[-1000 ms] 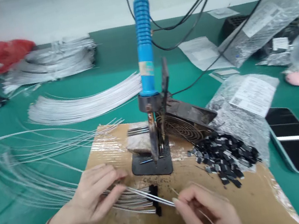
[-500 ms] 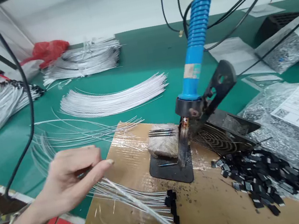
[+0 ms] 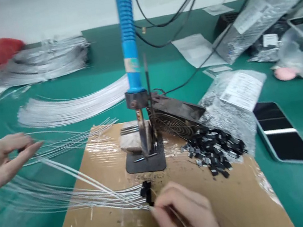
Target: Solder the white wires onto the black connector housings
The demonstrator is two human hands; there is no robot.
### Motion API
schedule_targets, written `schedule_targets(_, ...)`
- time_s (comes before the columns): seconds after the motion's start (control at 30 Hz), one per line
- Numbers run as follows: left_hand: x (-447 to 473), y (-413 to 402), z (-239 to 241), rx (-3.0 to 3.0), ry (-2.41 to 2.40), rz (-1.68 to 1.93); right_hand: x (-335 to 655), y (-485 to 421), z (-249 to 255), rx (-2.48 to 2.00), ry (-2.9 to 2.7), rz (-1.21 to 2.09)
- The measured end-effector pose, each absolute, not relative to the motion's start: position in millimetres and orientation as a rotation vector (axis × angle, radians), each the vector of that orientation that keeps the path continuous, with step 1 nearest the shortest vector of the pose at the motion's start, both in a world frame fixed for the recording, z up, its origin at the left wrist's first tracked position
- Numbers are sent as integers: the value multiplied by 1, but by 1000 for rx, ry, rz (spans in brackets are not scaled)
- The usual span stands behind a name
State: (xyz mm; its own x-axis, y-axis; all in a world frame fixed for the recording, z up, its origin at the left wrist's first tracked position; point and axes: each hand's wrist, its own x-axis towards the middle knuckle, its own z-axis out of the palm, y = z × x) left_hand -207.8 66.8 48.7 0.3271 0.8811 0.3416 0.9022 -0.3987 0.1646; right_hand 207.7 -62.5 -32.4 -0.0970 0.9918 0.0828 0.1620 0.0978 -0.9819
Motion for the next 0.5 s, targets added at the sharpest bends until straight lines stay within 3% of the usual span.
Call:
schedule_targets(0.13, -190, 32, 27, -2510, -1662, -625, 185, -43, -27, -1121, -1610, 1256)
schedule_targets(0.3, -85, -44, 6, -2930, -1544, -688, 185, -45, -30, -1121, -1720, 1295)
schedule_targets(0.5, -23, -39, -5, -3108, -1616, -912, 186, -46, -32, -1156, -1703, 1205)
